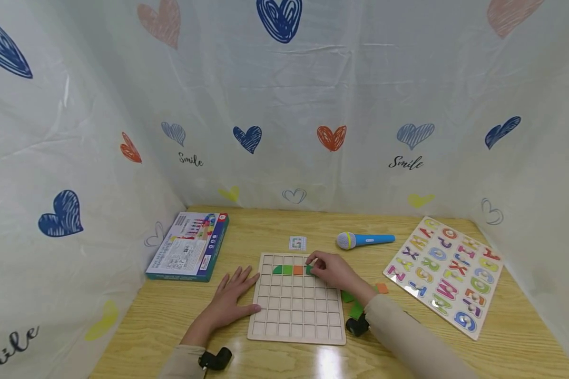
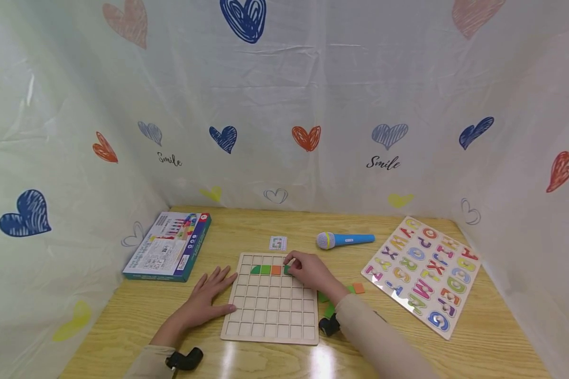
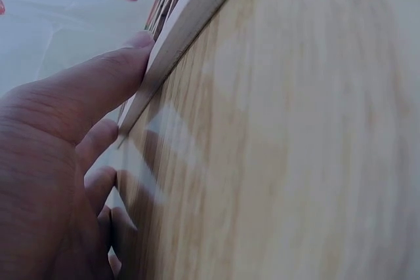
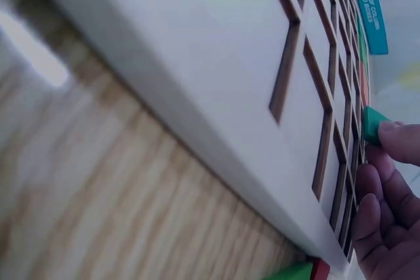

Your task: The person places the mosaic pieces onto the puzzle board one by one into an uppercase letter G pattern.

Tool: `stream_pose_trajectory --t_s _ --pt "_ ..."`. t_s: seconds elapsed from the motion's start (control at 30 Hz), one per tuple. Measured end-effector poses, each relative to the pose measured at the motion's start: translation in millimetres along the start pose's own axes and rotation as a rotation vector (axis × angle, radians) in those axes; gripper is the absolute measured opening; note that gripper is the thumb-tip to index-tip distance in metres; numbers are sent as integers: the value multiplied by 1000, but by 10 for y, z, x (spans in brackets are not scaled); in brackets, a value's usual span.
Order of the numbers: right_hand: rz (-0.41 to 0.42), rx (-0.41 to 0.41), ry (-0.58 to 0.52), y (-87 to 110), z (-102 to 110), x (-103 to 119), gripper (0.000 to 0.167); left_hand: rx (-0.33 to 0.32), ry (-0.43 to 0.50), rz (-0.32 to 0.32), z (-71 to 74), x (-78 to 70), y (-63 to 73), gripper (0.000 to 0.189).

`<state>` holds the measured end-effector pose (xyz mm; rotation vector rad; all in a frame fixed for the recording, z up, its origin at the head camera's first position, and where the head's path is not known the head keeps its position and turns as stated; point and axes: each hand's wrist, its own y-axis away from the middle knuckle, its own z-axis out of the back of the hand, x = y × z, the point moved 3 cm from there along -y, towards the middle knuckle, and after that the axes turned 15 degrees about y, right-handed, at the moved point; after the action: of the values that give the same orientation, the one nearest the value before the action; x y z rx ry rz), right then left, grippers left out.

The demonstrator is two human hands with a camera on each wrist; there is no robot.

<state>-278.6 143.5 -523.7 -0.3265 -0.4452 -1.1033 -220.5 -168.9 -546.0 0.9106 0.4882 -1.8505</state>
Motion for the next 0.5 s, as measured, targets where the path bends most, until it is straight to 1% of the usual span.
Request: stream_pose_trajectory --t_s 0.17,0.4,0.5 --pt "-9 -2 9 -34 -14 49 12 -1 0 -4 3 -8 -1 84" --pt "-2 -4 90 -51 -33 100 14 -2 -1 -1 6 -24 4 83" --pt "-6 -8 103 -50 -43 109 15 -3 1 2 5 -27 4 83"
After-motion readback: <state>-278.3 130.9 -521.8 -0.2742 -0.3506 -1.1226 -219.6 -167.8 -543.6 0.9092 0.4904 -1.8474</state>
